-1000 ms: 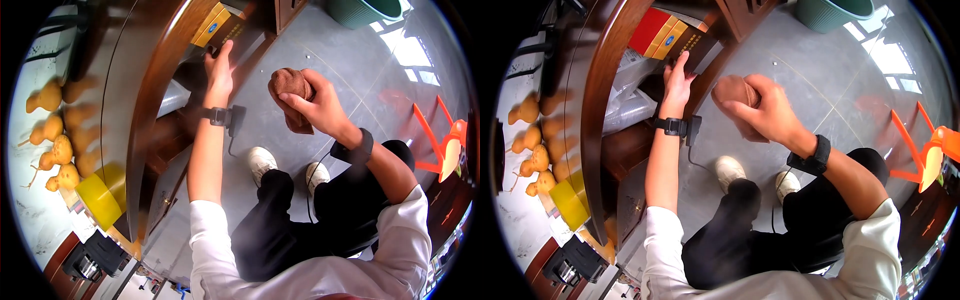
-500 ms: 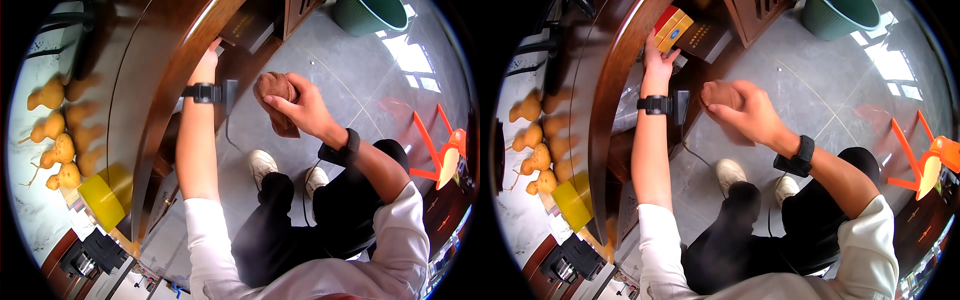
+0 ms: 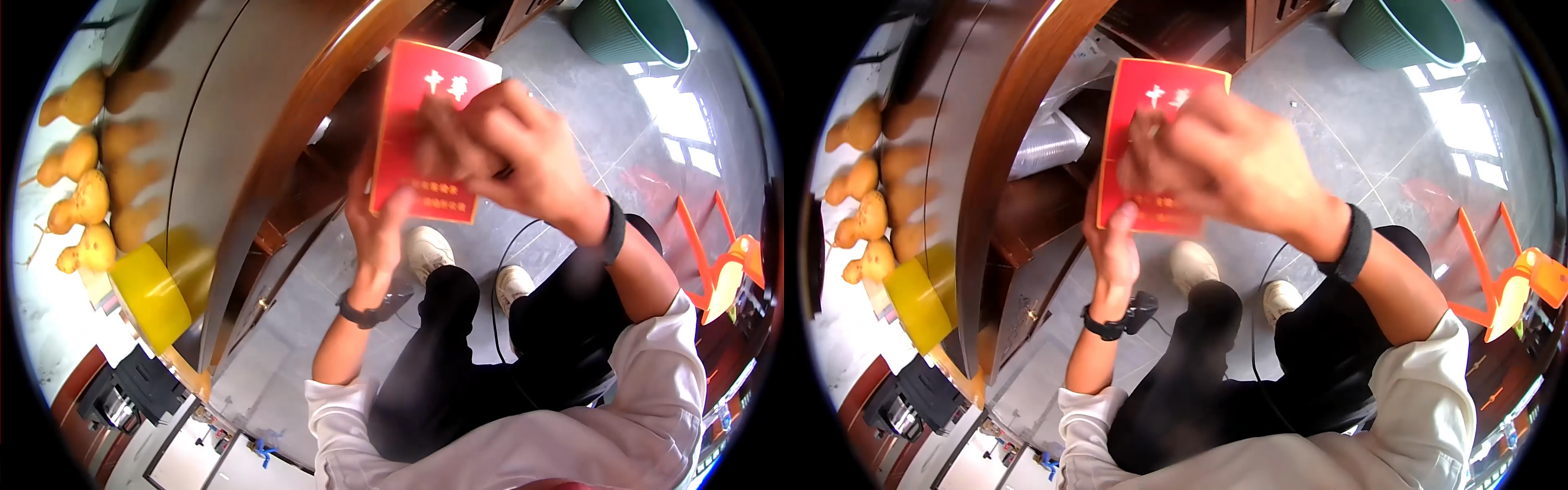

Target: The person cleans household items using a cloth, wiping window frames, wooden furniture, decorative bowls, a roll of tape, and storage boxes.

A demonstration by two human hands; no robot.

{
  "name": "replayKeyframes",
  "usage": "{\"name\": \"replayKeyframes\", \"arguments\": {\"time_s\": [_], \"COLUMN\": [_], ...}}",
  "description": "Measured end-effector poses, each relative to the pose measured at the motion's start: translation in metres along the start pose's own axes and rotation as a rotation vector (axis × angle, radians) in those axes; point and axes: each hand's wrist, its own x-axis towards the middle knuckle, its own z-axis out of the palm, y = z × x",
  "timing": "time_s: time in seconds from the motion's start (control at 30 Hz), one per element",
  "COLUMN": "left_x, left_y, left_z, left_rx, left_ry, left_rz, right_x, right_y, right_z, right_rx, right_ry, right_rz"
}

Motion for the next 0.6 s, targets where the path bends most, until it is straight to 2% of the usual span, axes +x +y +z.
{"name": "replayKeyframes", "arguments": {"time_s": [0.07,0.1,0.2,0.23,0.33,0.37,0.47,0.57,0.6], "left_x": [-0.017,-0.025,-0.052,-0.06,-0.073,-0.074,-0.079,-0.084,-0.085], "left_y": [-0.004,-0.002,-0.012,-0.016,-0.022,-0.021,-0.013,-0.023,-0.024], "left_z": [-0.001,0.002,-0.007,-0.011,-0.012,-0.011,-0.015,-0.022,-0.024], "left_rx": [0.236,0.236,0.253,0.322,0.286,0.205,0.128,0.108,0.169], "left_ry": [0.049,0.118,0.165,0.178,0.293,0.349,0.396,0.438,0.432], "left_rz": [0.132,0.083,0.168,0.155,0.181,0.154,0.104,0.095,0.102], "right_x": [0.002,-0.006,-0.007,0.003,0.008,0.01,0.006,-0.009,-0.014], "right_y": [-0.019,-0.022,-0.038,-0.042,-0.034,-0.033,-0.035,-0.052,-0.06], "right_z": [0.022,0.031,0.04,0.038,0.046,0.05,0.05,0.049,0.052], "right_rx": [0.031,0.042,0.095,0.078,-0.034,-0.028,-0.044,0.007,0.029], "right_ry": [0.08,0.054,-0.049,0.002,-0.034,0.02,-0.029,-0.178,-0.2], "right_rz": [-0.206,-0.219,-0.13,-0.163,0.004,0.039,0.076,0.085,0.046]}}
